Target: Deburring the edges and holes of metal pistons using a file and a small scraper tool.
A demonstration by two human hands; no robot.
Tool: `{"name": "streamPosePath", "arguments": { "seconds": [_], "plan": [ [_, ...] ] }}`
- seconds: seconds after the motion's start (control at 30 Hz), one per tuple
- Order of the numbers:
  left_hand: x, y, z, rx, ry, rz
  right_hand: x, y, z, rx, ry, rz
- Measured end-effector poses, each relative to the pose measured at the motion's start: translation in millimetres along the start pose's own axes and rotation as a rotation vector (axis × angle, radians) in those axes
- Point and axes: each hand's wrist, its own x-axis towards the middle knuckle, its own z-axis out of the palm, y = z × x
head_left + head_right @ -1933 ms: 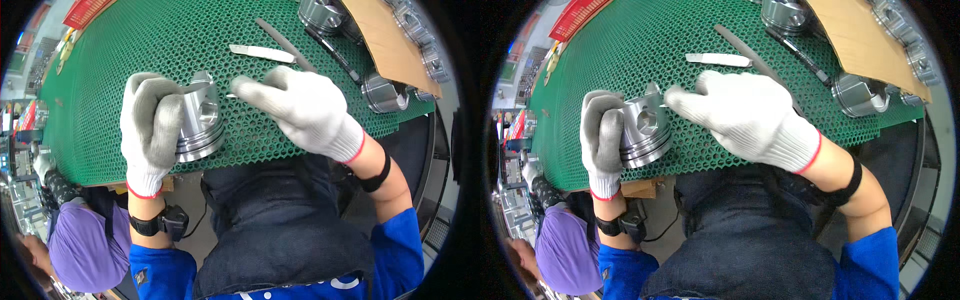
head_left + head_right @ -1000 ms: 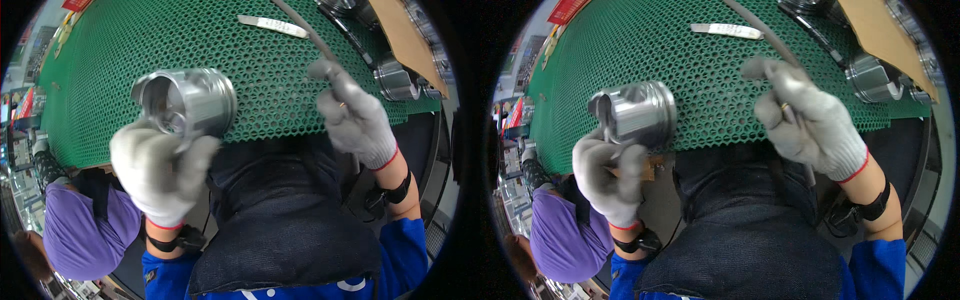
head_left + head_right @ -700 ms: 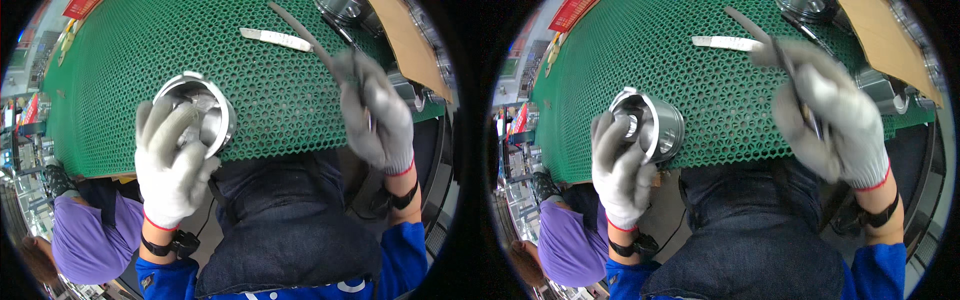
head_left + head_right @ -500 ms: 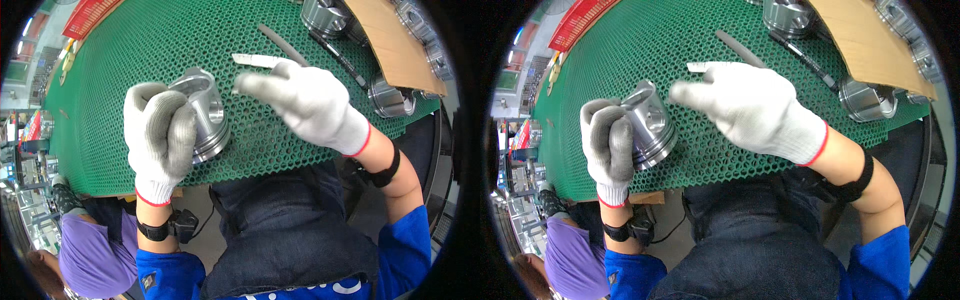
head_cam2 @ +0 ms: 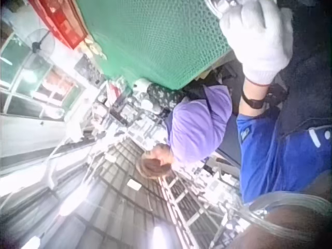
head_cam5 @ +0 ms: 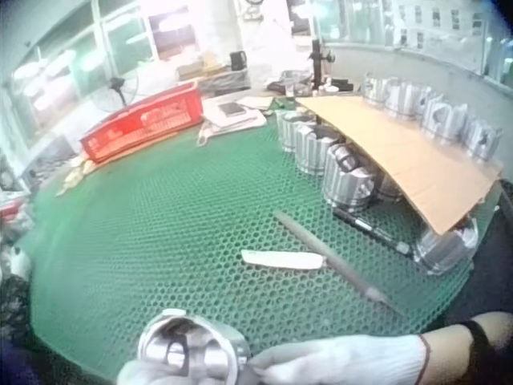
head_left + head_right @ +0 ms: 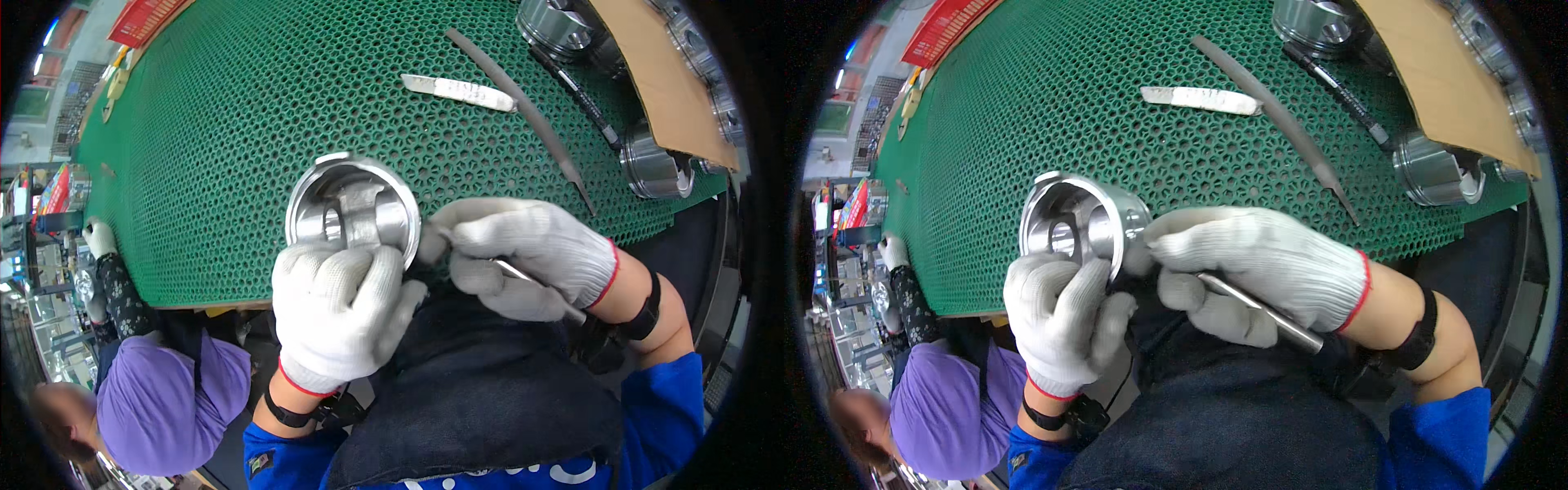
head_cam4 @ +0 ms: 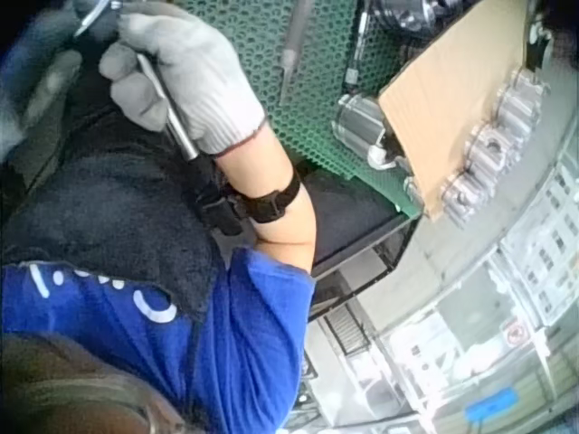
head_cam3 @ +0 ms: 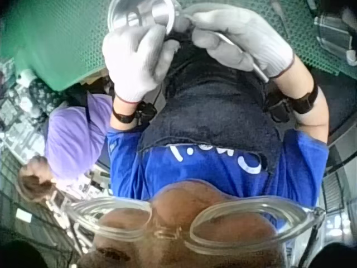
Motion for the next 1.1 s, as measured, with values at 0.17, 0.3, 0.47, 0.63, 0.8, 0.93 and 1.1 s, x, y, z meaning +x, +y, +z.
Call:
{"name": "streamPosePath", "arguments": {
  "seconds": [0.17,0.3,0.47,0.63,0.8,0.93,1.1],
  "plan": [
    [-37.4,-36.9,-12.6,-0.699,0.568,-0.394,-27.9,30.5,-41.0,0.078,0.317,-0.459],
    [-10.2,-88.1,-13.8,-0.294,-0.021,-0.284,-62.0,39.7,-67.5,0.100,0.211,-0.712],
    [59.5,-57.6,-13.0,-0.137,-0.178,0.111,-46.1,32.8,-18.7,-0.813,0.430,-0.562],
    [51.1,7.1,2.2,0.182,-0.140,0.073,-31.7,30.5,-20.4,-1.391,0.600,-0.879],
    [48.8,14.1,7.4,0.218,-0.110,0.033,-9.7,22.8,-13.8,-1.322,0.584,-0.972],
    [63.7,11.1,6.0,0.213,-0.173,0.001,-3.7,24.2,-13.8,-1.448,0.545,-1.106],
    [107.1,-6.6,7.7,0.146,-0.440,-0.049,-12.3,12.5,-9.7,-1.803,0.536,-1.001]
  ]
}}
